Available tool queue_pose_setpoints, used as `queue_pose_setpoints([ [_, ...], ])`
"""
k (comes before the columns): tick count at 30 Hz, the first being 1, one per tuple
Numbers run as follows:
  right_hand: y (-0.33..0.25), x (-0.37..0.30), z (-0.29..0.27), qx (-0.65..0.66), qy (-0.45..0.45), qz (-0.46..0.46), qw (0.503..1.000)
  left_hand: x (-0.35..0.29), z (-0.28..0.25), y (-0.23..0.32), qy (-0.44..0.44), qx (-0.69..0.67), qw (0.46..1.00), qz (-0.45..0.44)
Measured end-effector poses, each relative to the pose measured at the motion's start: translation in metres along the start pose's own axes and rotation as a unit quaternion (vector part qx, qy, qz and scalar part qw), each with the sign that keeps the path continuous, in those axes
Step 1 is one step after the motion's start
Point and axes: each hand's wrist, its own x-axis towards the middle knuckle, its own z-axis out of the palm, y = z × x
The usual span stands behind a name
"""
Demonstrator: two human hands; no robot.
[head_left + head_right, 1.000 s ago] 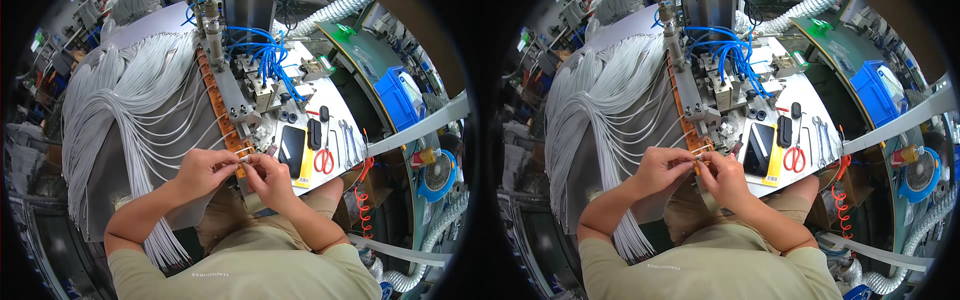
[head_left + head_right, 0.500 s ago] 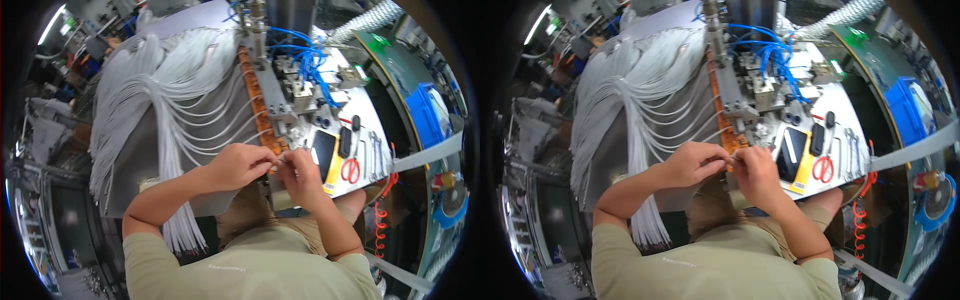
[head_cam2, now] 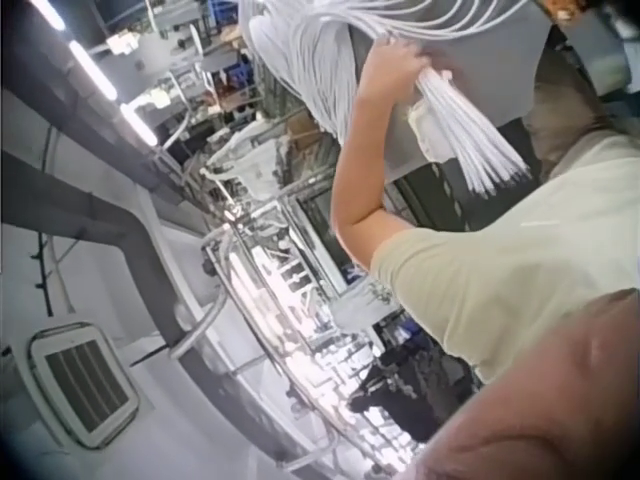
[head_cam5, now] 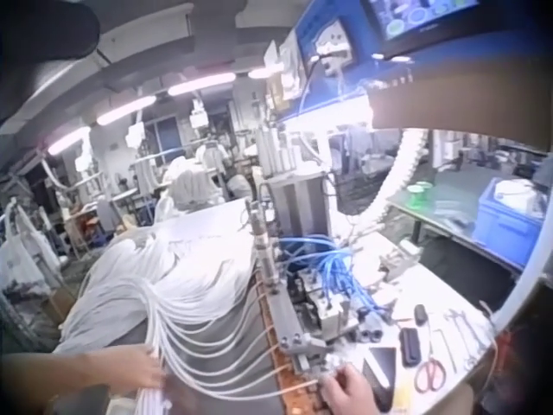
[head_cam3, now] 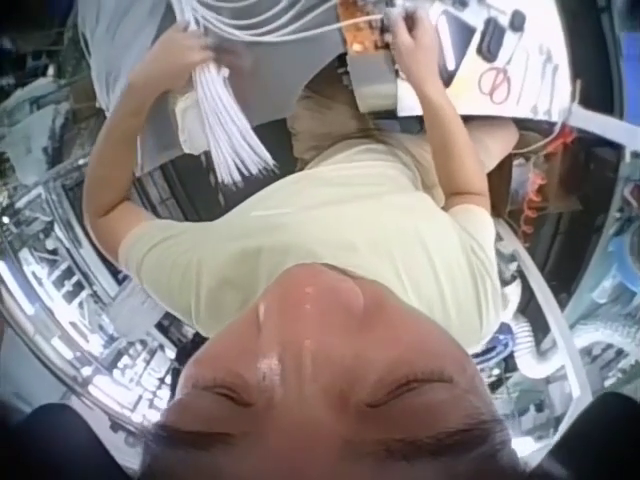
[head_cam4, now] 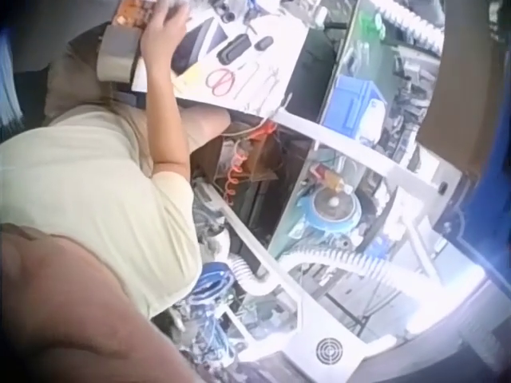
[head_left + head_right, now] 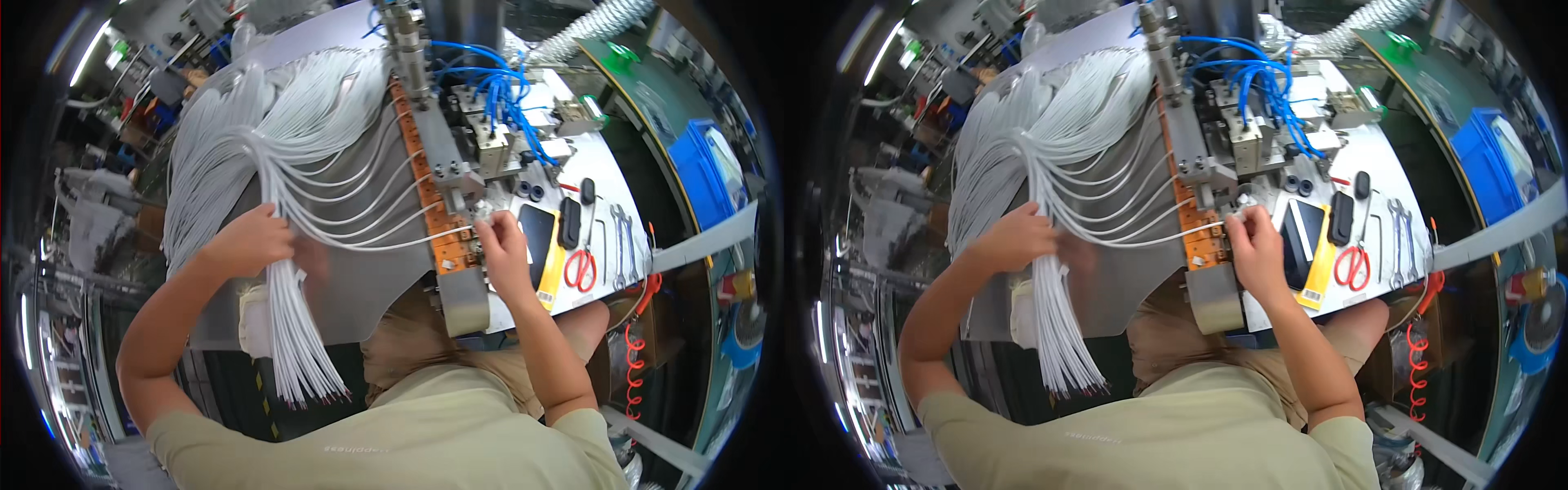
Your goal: The person inserts and aligns multiple white wires into an automated assembly machine by hand.
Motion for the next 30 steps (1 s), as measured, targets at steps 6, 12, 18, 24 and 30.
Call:
queue_pose_setpoints([
  [6,0.0,-0.004,0.006,0.047,-0.028,0.029,0.998,0.006,-0.028,-0.013,0.139,-0.036,0.989,-0.046],
  [12,0.002,0.008,0.002,0.091,-0.052,0.074,0.992,0.062,-0.023,0.078,0.168,-0.015,0.981,0.092],
  [18,-0.006,0.015,-0.002,0.186,-0.076,0.207,0.958,0.114,-0.054,0.12,0.214,-0.181,0.955,0.094],
  [24,-0.011,0.005,-0.005,0.077,-0.069,0.136,0.985,0.138,-0.034,0.092,0.185,-0.446,0.876,-0.021],
  [30,-0.009,0.0,0.002,-0.033,-0.024,0.012,0.999,0.156,-0.008,0.073,0.277,-0.487,0.817,-0.134],
])
